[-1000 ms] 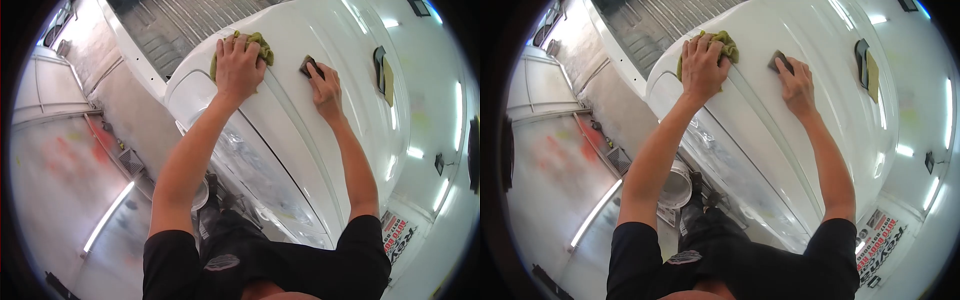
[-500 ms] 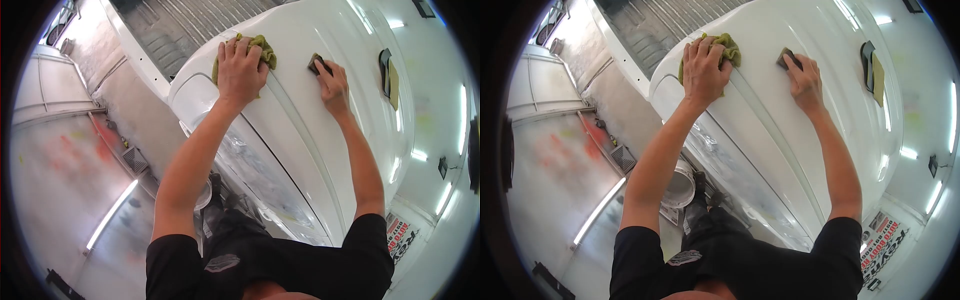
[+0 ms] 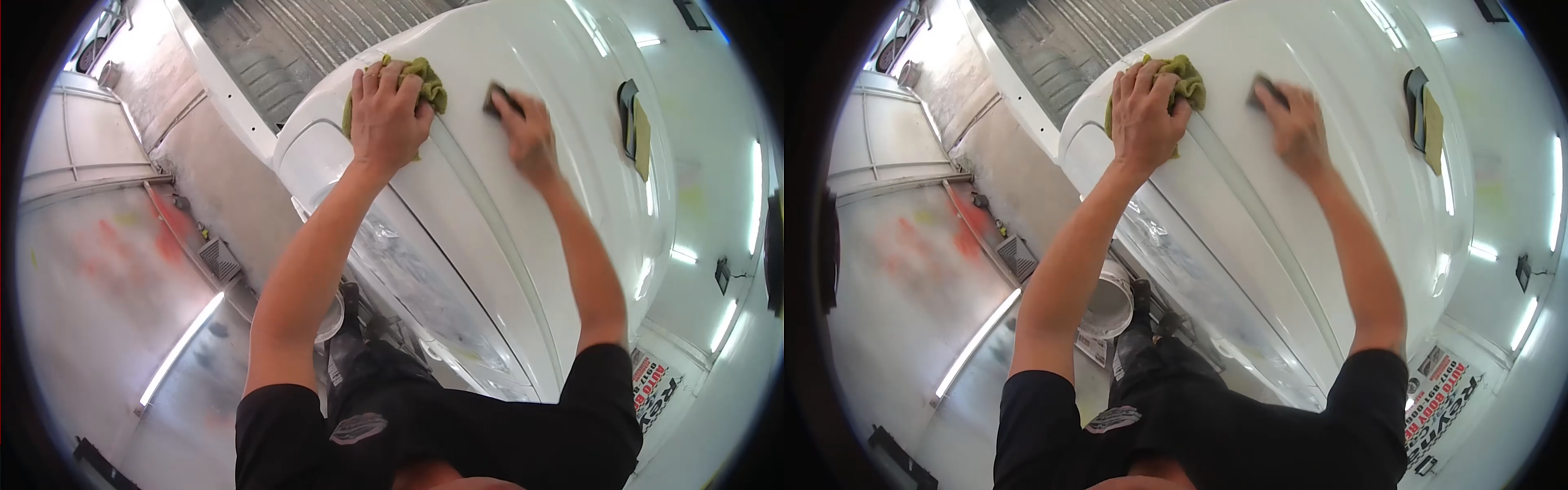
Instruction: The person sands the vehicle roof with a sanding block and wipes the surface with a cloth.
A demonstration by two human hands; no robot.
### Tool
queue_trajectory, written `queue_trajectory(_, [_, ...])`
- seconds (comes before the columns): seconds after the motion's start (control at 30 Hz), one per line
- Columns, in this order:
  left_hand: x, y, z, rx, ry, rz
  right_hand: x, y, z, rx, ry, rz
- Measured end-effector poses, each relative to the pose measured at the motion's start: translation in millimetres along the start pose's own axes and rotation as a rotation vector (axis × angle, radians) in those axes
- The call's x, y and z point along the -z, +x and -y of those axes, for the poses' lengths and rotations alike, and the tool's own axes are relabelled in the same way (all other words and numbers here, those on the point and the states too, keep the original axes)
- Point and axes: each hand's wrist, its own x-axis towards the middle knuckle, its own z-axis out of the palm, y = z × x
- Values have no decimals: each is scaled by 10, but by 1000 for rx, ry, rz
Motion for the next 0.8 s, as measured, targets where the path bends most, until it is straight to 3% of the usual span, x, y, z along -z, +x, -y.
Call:
queue_trajectory(0.1, [0,-35,-16,-19,0,-5,-556,887,-391,-60,-9,-34])
queue_trajectory(0.17, [-9,-33,-3,-31,10,-17,-738,1417,-287,-348,-24,-37])
queue_trajectory(0.27, [9,-24,-10,-26,-1,8,-537,1028,-47,-197,-149,111])
queue_trajectory(0.33, [-13,-2,-30,-17,5,-13,-191,218,322,-98,-30,-5])
queue_trajectory(0.4, [-24,-43,-3,0,39,-36,155,-326,659,-61,38,39])
queue_trajectory(0.5, [-19,-42,-9,21,21,-36,-76,7,278,67,-1,23])
queue_trajectory(0.63, [-25,-17,26,-9,34,-45,-688,1101,-117,-96,-123,-22])
queue_trajectory(0.8, [3,-51,-4,16,22,-26,-194,287,377,-99,-54,51])
